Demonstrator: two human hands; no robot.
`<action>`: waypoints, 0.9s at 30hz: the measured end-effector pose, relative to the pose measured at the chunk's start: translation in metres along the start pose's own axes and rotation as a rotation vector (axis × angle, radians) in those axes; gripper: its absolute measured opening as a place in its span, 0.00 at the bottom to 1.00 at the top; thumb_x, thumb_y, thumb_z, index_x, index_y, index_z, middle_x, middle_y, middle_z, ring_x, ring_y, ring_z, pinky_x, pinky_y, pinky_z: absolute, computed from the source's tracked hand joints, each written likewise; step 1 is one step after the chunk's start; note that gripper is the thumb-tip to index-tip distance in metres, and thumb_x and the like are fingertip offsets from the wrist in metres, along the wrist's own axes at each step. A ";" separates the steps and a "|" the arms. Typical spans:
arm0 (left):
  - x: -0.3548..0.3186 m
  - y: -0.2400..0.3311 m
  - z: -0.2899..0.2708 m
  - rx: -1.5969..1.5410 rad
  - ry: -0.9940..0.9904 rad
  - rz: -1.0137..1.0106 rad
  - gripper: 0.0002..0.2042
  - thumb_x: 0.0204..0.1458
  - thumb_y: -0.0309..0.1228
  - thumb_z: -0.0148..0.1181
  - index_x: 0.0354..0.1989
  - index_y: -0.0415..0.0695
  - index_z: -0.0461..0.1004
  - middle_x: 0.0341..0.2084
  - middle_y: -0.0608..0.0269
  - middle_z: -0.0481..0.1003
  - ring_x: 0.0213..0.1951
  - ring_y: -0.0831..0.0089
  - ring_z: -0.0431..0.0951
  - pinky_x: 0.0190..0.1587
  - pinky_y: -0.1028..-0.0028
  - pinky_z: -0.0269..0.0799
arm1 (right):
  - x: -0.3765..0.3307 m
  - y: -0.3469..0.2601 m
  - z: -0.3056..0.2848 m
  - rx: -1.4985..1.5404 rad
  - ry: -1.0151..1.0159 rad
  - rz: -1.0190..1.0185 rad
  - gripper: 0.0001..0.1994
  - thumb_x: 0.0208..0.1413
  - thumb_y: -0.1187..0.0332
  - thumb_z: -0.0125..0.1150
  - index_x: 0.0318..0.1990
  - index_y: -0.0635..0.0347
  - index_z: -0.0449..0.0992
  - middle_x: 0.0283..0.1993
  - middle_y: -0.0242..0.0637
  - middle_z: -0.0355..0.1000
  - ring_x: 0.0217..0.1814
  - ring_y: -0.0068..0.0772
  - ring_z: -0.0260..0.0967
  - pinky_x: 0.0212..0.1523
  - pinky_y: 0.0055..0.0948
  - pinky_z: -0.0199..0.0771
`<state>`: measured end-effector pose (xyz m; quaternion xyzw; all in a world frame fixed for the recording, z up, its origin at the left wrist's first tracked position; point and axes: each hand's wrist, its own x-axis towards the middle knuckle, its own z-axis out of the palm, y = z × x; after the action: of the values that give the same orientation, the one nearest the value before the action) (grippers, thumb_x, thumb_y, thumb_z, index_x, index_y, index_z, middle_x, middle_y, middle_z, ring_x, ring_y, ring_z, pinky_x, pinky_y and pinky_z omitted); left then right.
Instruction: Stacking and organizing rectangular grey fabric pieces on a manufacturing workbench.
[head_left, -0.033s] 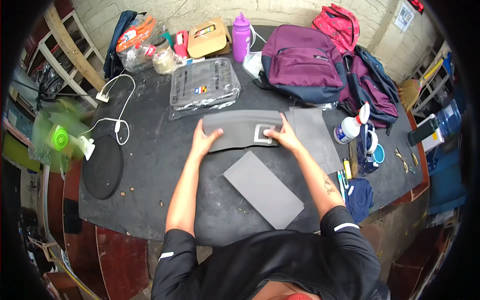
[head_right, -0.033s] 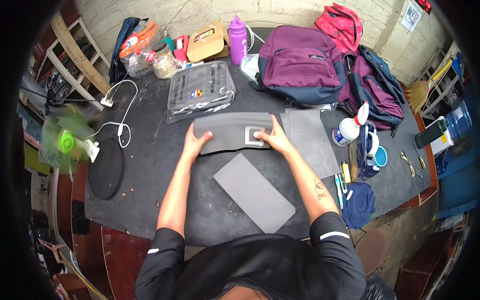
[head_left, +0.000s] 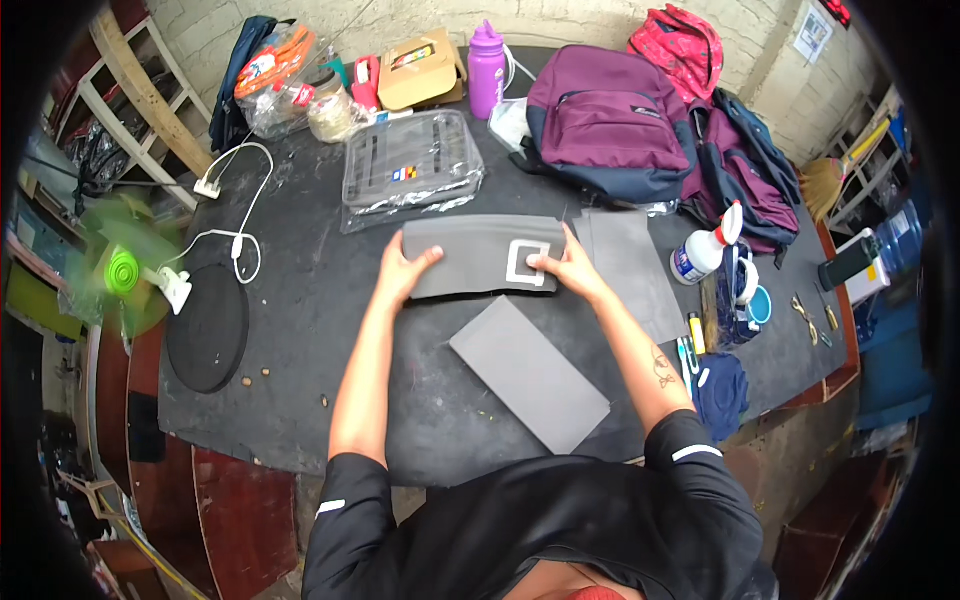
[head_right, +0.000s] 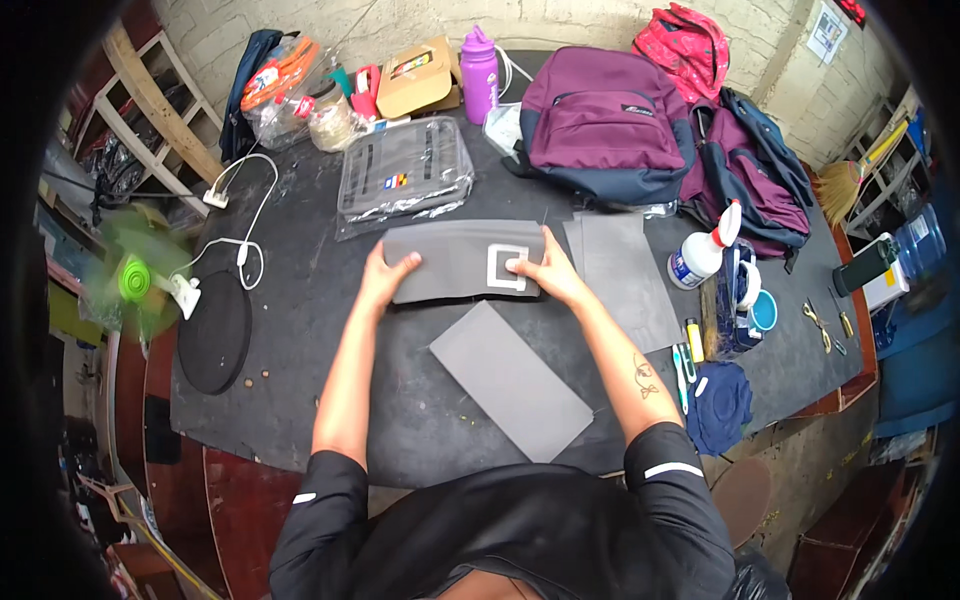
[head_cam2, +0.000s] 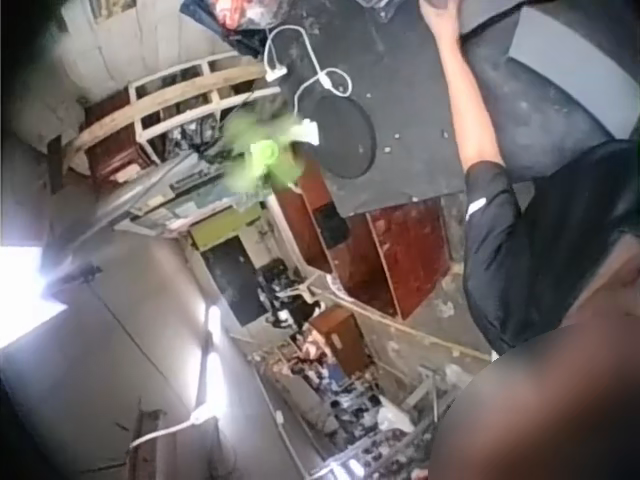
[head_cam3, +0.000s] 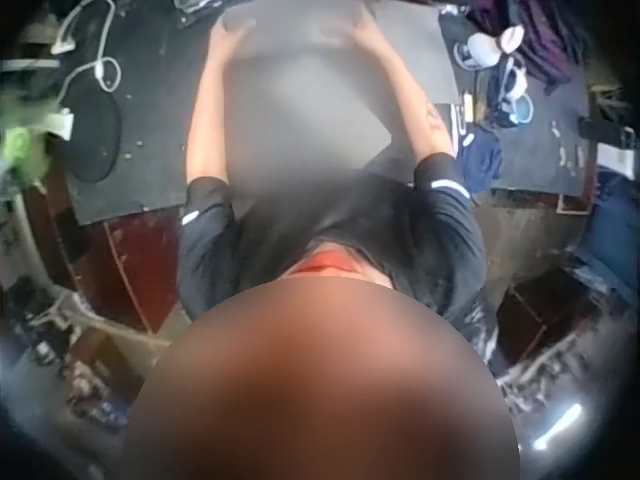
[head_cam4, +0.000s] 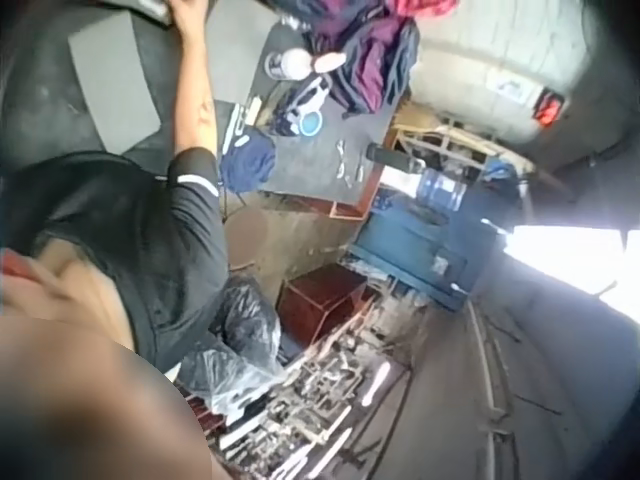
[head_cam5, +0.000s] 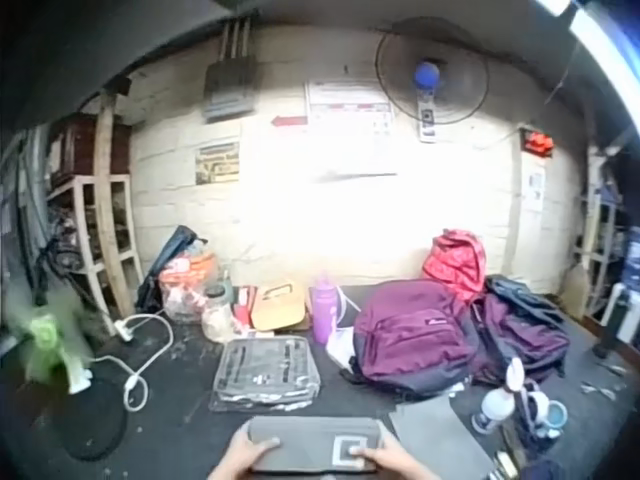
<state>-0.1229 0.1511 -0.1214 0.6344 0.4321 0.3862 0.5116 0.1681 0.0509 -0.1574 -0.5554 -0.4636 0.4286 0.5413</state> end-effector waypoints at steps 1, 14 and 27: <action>-0.004 0.007 -0.025 -0.015 -0.045 -0.052 0.34 0.38 0.41 0.75 0.51 0.33 0.68 0.42 0.54 0.76 0.43 0.67 0.76 0.48 0.68 0.71 | -0.007 -0.022 0.021 -0.008 -0.077 0.003 0.40 0.43 0.69 0.73 0.61 0.68 0.54 0.54 0.41 0.68 0.57 0.31 0.65 0.59 0.30 0.63; -0.001 0.060 -0.194 0.770 -0.762 -0.622 0.30 0.33 0.39 0.77 0.46 0.37 0.75 0.37 0.60 0.79 0.39 0.69 0.80 0.42 0.68 0.76 | -0.173 -0.067 0.254 0.870 -0.243 0.701 0.34 0.49 0.75 0.66 0.57 0.66 0.48 0.57 0.51 0.60 0.60 0.46 0.63 0.58 0.55 0.65; -0.052 0.019 -0.185 1.132 -0.397 -0.420 0.55 0.22 0.32 0.79 0.67 0.57 0.52 0.60 0.46 0.59 0.62 0.50 0.60 0.62 0.57 0.61 | -0.197 -0.057 0.236 0.366 -0.577 0.744 0.40 0.45 0.61 0.72 0.59 0.68 0.53 0.50 0.48 0.65 0.52 0.36 0.65 0.53 0.37 0.68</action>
<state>-0.3100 0.1587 -0.0724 0.7680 0.5813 -0.1358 0.2320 -0.1052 -0.0951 -0.1169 -0.4381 -0.2821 0.8027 0.2900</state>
